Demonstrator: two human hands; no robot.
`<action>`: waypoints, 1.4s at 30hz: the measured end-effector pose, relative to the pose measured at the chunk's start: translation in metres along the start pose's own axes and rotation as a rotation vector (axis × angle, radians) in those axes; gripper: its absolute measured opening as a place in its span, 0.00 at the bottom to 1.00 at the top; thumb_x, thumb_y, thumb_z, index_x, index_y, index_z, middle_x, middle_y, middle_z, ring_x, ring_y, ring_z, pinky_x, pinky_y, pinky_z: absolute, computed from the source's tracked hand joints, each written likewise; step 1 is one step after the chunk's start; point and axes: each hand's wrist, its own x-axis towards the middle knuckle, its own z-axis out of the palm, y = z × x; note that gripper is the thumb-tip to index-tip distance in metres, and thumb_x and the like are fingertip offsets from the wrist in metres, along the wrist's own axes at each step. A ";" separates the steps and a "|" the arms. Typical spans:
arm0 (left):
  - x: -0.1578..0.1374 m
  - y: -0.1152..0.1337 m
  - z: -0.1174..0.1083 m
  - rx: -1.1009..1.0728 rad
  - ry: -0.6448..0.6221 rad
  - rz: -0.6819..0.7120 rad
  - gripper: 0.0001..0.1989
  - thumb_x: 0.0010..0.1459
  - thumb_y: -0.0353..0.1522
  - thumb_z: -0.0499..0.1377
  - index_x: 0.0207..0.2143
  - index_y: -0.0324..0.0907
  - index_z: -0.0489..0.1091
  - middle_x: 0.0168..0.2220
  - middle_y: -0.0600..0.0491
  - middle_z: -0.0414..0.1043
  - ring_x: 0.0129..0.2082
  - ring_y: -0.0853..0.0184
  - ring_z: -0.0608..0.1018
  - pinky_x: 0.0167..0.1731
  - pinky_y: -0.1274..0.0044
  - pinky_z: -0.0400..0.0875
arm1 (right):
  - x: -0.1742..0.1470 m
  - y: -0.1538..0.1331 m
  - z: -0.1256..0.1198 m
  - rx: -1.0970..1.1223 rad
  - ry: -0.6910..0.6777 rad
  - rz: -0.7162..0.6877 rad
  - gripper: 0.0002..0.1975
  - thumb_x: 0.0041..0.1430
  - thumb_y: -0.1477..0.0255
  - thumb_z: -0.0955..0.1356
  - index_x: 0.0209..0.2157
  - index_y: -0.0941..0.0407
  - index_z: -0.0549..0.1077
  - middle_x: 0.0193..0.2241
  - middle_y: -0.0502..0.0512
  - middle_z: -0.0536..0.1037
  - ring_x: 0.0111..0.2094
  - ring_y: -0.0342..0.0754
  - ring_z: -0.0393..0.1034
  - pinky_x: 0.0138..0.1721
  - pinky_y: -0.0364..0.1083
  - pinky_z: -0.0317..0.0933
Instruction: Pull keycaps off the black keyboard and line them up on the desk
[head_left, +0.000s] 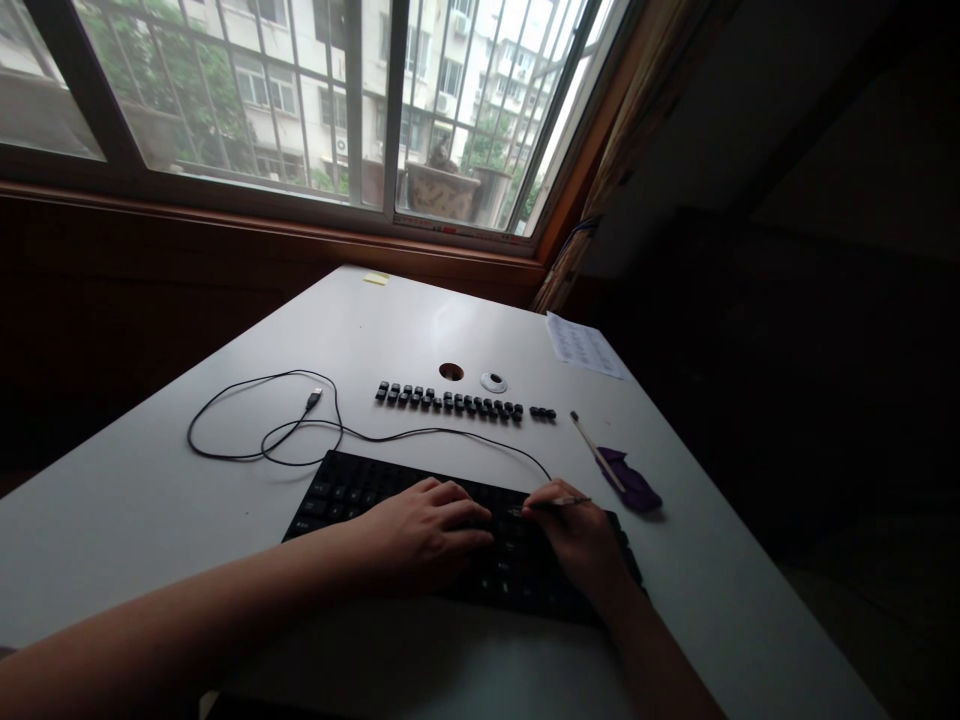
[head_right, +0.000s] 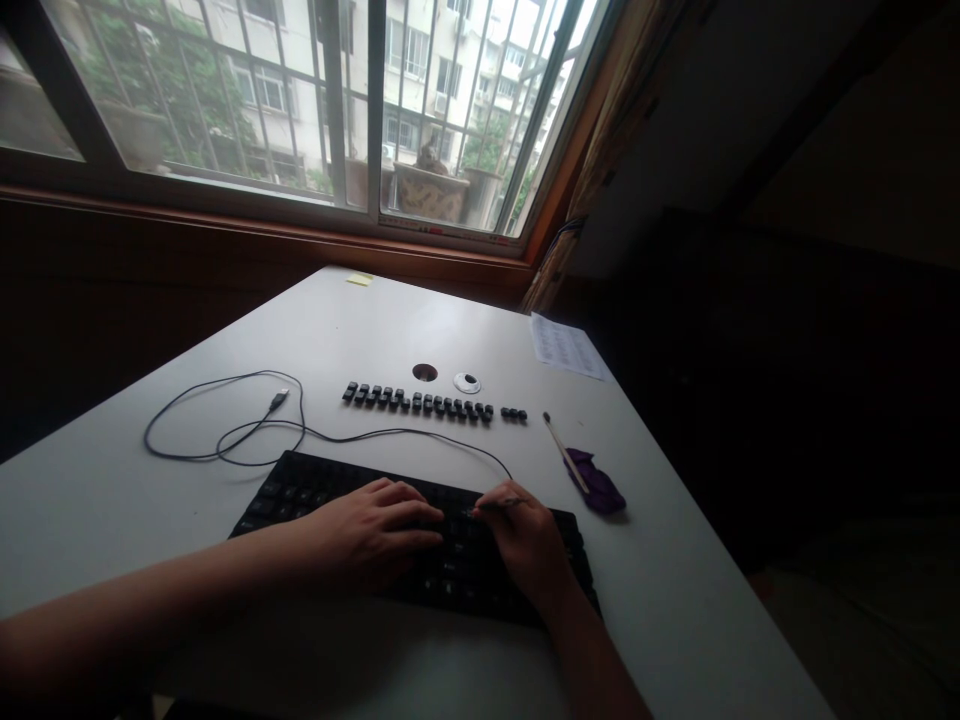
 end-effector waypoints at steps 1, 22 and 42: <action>0.000 0.000 0.000 -0.002 -0.002 -0.002 0.17 0.63 0.35 0.58 0.55 0.47 0.68 0.55 0.50 0.70 0.51 0.58 0.71 0.50 0.67 0.67 | 0.000 0.000 0.000 0.003 0.002 0.001 0.04 0.62 0.75 0.67 0.33 0.52 0.72 0.29 0.50 0.75 0.31 0.49 0.73 0.35 0.46 0.66; 0.003 -0.001 0.001 -0.019 -0.096 -0.061 0.21 0.66 0.39 0.55 0.60 0.50 0.64 0.63 0.52 0.63 0.53 0.55 0.69 0.50 0.65 0.63 | 0.002 0.008 0.006 0.095 -0.016 -0.047 0.05 0.62 0.78 0.67 0.34 0.53 0.72 0.31 0.50 0.74 0.34 0.48 0.71 0.38 0.46 0.64; 0.022 -0.003 -0.002 -0.294 -0.035 -0.129 0.15 0.58 0.28 0.59 0.49 0.41 0.73 0.52 0.51 0.75 0.45 0.60 0.73 0.49 0.70 0.69 | 0.025 0.000 -0.023 0.019 -0.396 0.036 0.06 0.61 0.70 0.71 0.39 0.50 0.80 0.34 0.52 0.76 0.33 0.46 0.73 0.38 0.45 0.67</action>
